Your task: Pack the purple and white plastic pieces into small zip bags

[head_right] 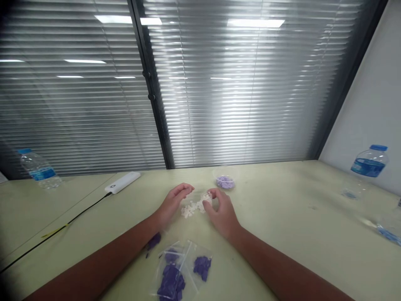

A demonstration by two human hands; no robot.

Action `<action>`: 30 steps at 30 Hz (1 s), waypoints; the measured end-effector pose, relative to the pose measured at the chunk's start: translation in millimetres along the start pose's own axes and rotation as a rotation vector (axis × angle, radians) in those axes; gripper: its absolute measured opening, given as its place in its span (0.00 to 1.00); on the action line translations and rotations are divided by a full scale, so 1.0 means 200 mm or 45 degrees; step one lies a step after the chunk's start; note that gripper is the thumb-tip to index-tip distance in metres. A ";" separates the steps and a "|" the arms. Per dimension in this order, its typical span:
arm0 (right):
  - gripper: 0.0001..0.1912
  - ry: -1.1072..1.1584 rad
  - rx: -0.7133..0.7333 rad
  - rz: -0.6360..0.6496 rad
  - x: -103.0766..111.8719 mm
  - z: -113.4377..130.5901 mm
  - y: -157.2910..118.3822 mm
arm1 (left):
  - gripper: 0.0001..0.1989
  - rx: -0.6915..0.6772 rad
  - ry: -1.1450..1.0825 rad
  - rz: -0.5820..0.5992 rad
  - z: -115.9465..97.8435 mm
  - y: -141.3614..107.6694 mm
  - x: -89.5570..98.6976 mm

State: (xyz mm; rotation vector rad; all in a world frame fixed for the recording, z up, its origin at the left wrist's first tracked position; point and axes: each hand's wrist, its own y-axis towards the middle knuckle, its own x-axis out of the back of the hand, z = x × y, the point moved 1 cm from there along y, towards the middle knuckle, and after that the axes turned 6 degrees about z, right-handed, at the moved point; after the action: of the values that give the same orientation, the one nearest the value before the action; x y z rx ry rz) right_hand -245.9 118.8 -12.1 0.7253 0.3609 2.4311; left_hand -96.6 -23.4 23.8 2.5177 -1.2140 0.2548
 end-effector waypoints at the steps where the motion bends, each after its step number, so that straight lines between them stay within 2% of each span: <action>1: 0.14 -0.026 -0.042 -0.041 0.00 -0.01 0.01 | 0.12 -0.030 0.110 0.012 0.02 0.01 0.04; 2: 0.14 -0.049 -0.077 -0.054 0.00 -0.02 0.01 | 0.10 -0.054 0.226 0.048 0.04 0.02 0.08; 4: 0.13 -0.099 -0.116 -0.027 -0.01 -0.03 0.02 | 0.07 -0.092 0.431 0.216 0.08 0.03 0.15; 7: 0.11 -0.188 -0.106 0.028 -0.01 -0.02 0.02 | 0.06 0.001 0.468 0.528 0.13 0.03 0.24; 9: 0.10 -0.189 -0.065 0.071 -0.02 -0.01 0.01 | 0.07 0.059 0.460 0.626 0.15 0.03 0.27; 13: 0.11 -0.093 0.034 0.222 -0.02 0.01 0.00 | 0.12 0.071 0.483 0.592 0.18 0.04 0.24; 16: 0.11 -0.075 0.048 0.187 -0.01 0.01 0.00 | 0.16 0.058 0.478 0.537 0.17 0.03 0.23; 19: 0.10 -0.082 0.032 0.164 -0.01 0.00 0.01 | 0.20 0.082 0.377 0.589 0.15 0.02 0.24; 21: 0.10 -0.089 0.050 0.241 -0.01 0.01 0.01 | 0.26 0.104 0.358 0.634 0.14 0.02 0.24; 23: 0.09 -0.100 0.095 0.323 -0.01 0.02 0.00 | 0.30 0.106 0.441 0.614 0.14 0.02 0.24; 25: 0.09 -0.104 0.127 0.356 -0.01 0.02 0.00 | 0.28 0.091 0.563 0.559 0.14 0.02 0.23; 27: 0.09 -0.106 0.112 0.333 -0.01 0.02 0.00 | 0.26 0.082 0.665 0.548 0.14 0.02 0.22; 30: 0.09 -0.122 0.062 0.300 -0.01 0.00 0.00 | 0.29 0.023 0.814 0.542 0.13 0.01 0.20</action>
State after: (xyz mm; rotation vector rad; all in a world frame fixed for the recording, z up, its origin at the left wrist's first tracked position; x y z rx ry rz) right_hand -244.0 116.8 -12.4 0.9493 0.3125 2.6017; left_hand -72.7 -62.9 13.0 1.9086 -1.4249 1.0748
